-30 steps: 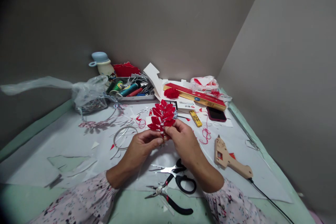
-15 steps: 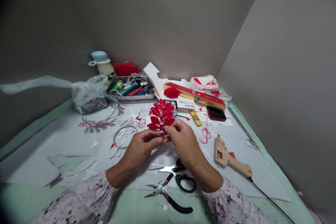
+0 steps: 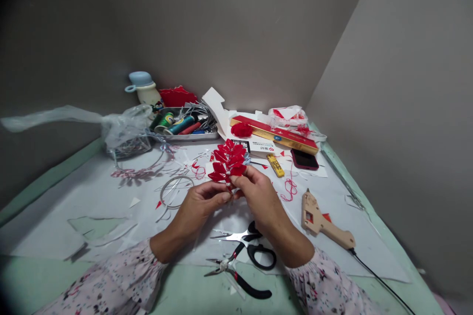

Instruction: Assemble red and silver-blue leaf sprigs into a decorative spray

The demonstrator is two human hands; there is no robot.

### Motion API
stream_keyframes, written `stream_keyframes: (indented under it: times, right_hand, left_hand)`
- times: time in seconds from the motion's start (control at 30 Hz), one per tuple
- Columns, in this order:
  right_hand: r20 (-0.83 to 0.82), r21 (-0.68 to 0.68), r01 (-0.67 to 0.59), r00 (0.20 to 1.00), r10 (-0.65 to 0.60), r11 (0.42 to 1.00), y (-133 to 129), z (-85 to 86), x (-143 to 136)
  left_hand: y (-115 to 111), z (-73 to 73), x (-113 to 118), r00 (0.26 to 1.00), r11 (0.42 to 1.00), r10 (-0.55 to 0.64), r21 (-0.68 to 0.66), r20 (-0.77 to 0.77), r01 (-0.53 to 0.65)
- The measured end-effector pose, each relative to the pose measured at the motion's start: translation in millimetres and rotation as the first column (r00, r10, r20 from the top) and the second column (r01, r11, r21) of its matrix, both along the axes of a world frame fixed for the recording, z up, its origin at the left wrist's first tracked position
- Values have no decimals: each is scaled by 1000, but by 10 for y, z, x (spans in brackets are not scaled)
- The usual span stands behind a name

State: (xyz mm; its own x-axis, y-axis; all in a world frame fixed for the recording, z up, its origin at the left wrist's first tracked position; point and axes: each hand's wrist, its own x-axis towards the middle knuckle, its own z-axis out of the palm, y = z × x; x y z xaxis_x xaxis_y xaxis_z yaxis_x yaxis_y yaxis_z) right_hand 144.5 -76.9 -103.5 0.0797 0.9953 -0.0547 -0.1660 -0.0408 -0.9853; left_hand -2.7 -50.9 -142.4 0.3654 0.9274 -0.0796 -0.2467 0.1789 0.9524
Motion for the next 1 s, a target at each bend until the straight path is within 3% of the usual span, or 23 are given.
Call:
stream_keyframes:
  times: [0.67,1.0]
  right_hand:
    - [95,-8,6,995,-6,1000,58,-63,49]
    - [-59,69,-83,994,87,994,26,-43,38]
  left_hand:
    - [-9,-48,2,999,999,-40,5,-32,41]
    - [29,-37,-6,996,1000,-4,-3,92,5]
